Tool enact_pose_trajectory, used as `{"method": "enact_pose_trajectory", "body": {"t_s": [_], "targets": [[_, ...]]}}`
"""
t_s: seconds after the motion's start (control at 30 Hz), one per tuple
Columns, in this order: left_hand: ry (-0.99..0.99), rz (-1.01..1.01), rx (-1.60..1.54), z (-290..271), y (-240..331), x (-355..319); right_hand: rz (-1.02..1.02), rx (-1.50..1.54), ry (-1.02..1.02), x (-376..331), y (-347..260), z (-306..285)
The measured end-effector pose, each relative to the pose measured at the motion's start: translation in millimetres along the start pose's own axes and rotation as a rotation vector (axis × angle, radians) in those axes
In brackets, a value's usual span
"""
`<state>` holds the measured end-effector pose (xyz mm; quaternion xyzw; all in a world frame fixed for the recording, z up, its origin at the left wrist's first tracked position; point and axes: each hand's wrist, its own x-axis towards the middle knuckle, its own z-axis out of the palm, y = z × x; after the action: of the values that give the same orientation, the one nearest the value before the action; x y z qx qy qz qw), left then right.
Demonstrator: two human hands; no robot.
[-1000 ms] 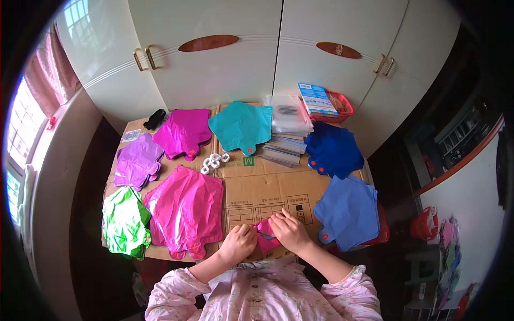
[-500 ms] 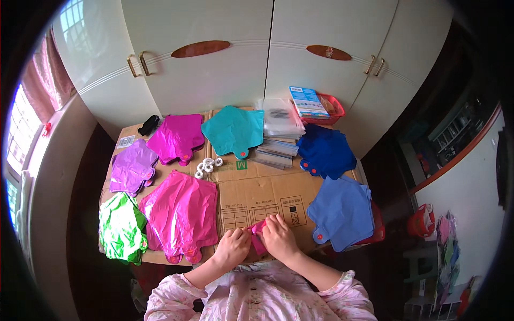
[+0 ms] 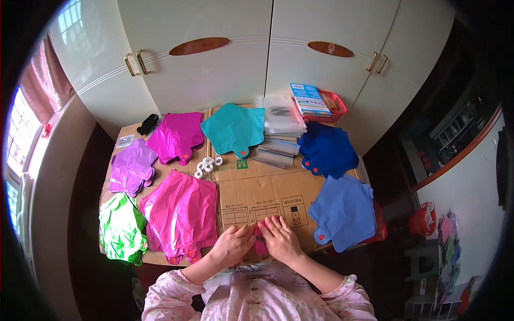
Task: Fold colored fabric pieces and insert them into clear plastic packaging bags with cardboard backing.
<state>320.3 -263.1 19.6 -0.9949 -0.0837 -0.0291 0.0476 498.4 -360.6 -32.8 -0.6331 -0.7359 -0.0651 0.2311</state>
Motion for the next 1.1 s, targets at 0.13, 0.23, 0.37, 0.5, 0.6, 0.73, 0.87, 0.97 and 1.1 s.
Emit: {"method": "enact_pose_trajectory", "body": {"t_s": [0.13,0.23,0.37,0.5,0.6,0.73,0.87,0.97,1.1], "targets": [[-0.001,-0.017,-0.070,9,-5,-6,0.010,-0.016,0.010,2,-1,-4],[0.126,-0.027,-0.168,12,-6,-1,0.017,-0.024,0.006,2,-2,-5],[0.205,-0.055,-0.252,15,2,3,0.022,-0.005,0.004,2,-1,-5],[0.161,-0.098,-0.344,10,4,-3,0.014,-0.014,0.028,3,1,-5],[0.102,-0.062,-0.363,-5,1,-9,0.032,0.024,0.036,1,2,-5],[-0.043,-0.044,-0.217,-26,-28,16,0.016,-0.008,-0.014,3,0,-10],[0.133,-0.032,0.036,-39,-84,83,-0.036,-0.028,-0.035,1,3,0],[0.324,-0.069,0.123,-20,-104,116,-0.039,0.039,-0.024,4,1,-7],[0.322,-0.136,0.135,21,-97,139,-0.014,0.086,-0.011,2,4,-7]]}}
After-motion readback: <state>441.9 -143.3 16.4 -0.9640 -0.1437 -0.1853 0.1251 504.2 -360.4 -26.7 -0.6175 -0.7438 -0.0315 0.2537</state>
